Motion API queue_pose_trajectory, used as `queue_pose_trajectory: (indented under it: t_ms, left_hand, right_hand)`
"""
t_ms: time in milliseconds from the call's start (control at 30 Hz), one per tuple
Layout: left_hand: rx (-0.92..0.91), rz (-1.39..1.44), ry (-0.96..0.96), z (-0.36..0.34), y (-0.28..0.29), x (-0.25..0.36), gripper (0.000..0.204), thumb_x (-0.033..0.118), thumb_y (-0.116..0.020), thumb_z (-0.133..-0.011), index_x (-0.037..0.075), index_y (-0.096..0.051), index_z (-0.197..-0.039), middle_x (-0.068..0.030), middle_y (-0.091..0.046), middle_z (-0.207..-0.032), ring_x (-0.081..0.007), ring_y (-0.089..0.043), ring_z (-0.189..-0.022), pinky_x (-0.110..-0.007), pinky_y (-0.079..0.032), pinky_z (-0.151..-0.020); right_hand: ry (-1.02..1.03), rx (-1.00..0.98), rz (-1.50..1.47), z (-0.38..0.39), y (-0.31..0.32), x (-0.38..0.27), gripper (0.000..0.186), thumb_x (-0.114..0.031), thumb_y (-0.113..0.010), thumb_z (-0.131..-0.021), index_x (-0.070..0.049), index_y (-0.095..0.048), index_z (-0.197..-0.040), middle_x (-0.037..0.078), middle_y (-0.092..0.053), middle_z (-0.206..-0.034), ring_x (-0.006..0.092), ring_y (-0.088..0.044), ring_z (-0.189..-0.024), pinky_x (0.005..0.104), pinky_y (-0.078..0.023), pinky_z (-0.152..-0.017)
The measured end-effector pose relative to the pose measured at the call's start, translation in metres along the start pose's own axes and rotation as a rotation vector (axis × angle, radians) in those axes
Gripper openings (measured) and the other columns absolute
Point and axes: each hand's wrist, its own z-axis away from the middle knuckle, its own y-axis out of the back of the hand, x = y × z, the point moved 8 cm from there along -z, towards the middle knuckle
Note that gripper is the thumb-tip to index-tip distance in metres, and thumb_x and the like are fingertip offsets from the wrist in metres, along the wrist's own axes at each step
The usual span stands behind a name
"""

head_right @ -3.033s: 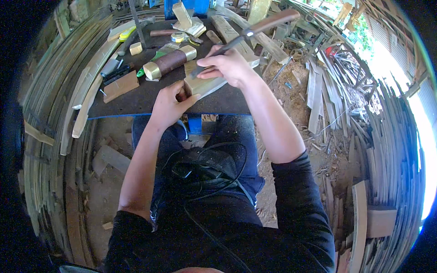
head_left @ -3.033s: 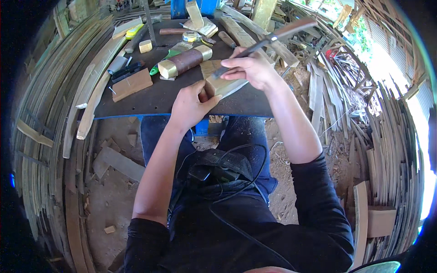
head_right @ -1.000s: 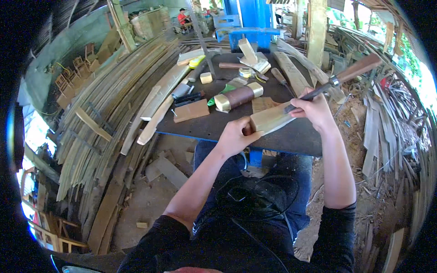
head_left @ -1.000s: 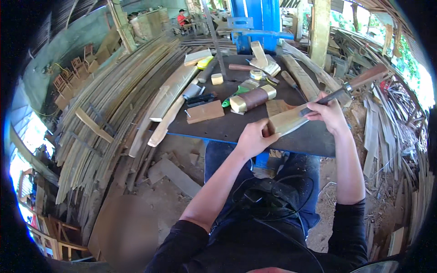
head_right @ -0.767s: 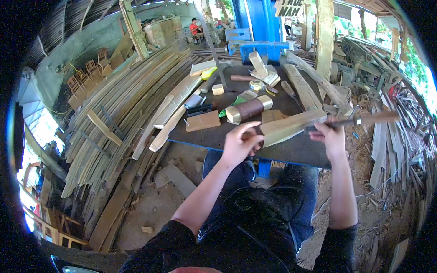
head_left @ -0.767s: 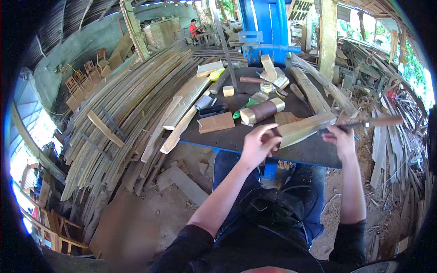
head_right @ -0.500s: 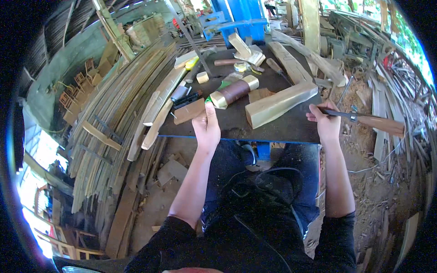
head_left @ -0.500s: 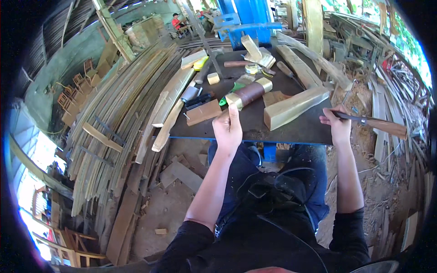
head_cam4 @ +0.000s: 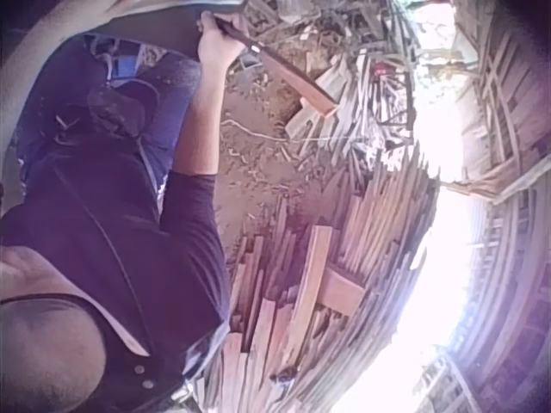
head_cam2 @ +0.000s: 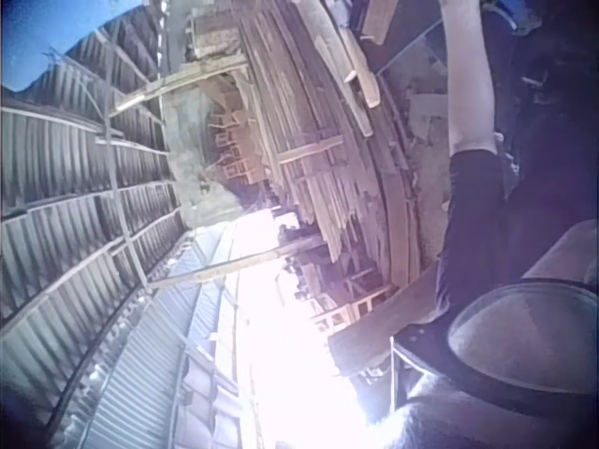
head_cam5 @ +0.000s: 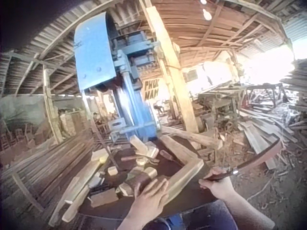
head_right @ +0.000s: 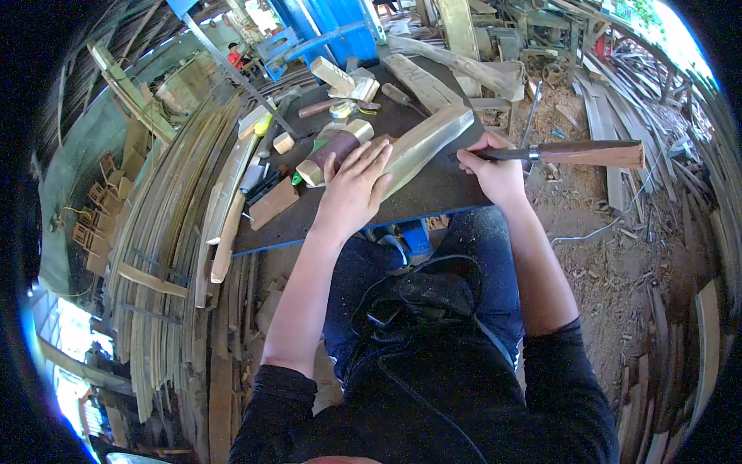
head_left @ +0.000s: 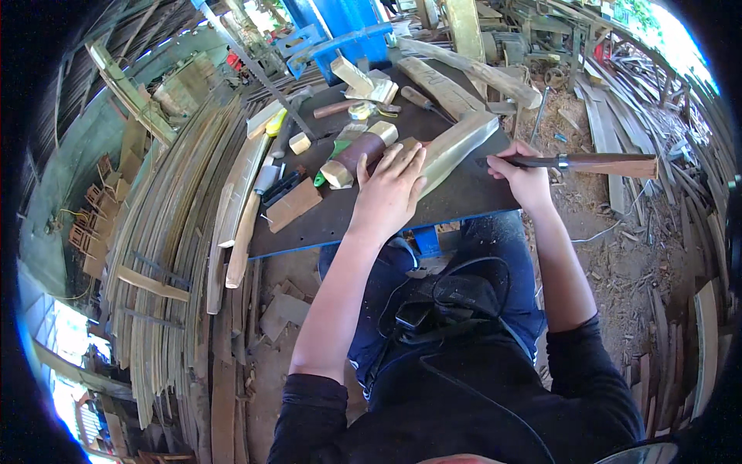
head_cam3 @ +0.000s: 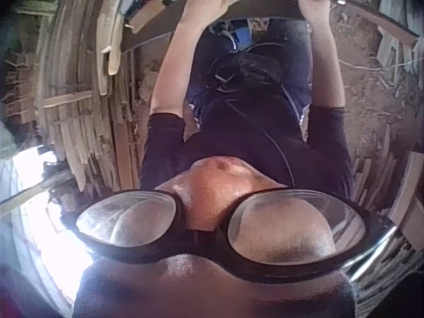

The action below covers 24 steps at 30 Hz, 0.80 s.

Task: The person uses a chisel to carve and shape a rectangular piece of wood held in their left hand. They repeatedly chip away at the wood's surface and edges, rotating the piece to work on different sides. The task involves precise manual control of the chisel to remove wood shavings.

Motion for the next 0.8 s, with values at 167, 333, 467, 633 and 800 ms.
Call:
queue_pose_trajectory:
  t_ms: [167, 333, 467, 633, 800]
  left_hand:
    - [0.195, 0.038, -0.059, 0.01, 0.004, 0.001, 0.039, 0.022, -0.059, -0.096, 0.015, -0.06, -0.135, -0.0026, -0.059, -0.138, -0.0215, -0.053, -0.131, -0.049, -0.03, -0.114]
    - [0.31, 0.04, -0.115, 0.017, 0.005, 0.002, 0.03, 0.023, -0.065, -0.093, 0.016, -0.069, -0.122, -0.0007, -0.066, -0.128, -0.0175, -0.054, -0.13, -0.047, -0.029, -0.115]
    - [0.41, 0.056, -0.103, 0.02, 0.012, 0.002, 0.022, 0.018, -0.07, -0.087, 0.017, -0.075, -0.109, 0.002, -0.071, -0.117, -0.0159, -0.058, -0.123, -0.045, -0.031, -0.114]
    - [0.49, 0.039, -0.087, 0.023, 0.019, -0.003, 0.017, 0.018, -0.072, -0.084, 0.017, -0.077, -0.1, 0.0037, -0.074, -0.108, -0.0143, -0.063, -0.113, -0.043, -0.034, -0.111]
    - [0.556, 0.035, -0.044, 0.019, 0.019, -0.033, 0.008, 0.016, -0.075, -0.081, 0.018, -0.077, -0.088, 0.005, -0.075, -0.098, -0.0143, -0.066, -0.104, -0.043, -0.038, -0.106]
  right_hand:
    - [-0.015, 0.003, -0.031, 0.003, -0.002, -0.001, 0.016, -0.003, -0.075, -0.084, -0.003, -0.06, -0.078, 0.006, -0.066, -0.074, 0.0124, -0.065, -0.068, 0.0247, -0.051, -0.061]
    - [-0.006, 0.016, -0.005, 0.004, -0.001, -0.002, 0.015, -0.003, -0.075, -0.083, -0.003, -0.061, -0.079, 0.007, -0.067, -0.074, 0.0131, -0.066, -0.067, 0.025, -0.053, -0.062]
    - [-0.025, 0.021, -0.026, 0.005, 0.0, -0.002, 0.014, -0.004, -0.075, -0.084, -0.003, -0.061, -0.08, 0.006, -0.067, -0.074, 0.0124, -0.066, -0.066, 0.0247, -0.053, -0.062]
    - [-0.028, -0.01, -0.033, 0.002, -0.001, 0.003, 0.013, -0.005, -0.074, -0.086, -0.003, -0.061, -0.083, 0.006, -0.067, -0.078, 0.0125, -0.067, -0.07, 0.0239, -0.053, -0.064]
    - [-0.003, 0.003, -0.097, 0.003, -0.004, 0.002, 0.015, -0.004, -0.075, -0.085, -0.003, -0.06, -0.081, 0.006, -0.066, -0.075, 0.0118, -0.066, -0.068, 0.0236, -0.052, -0.061]
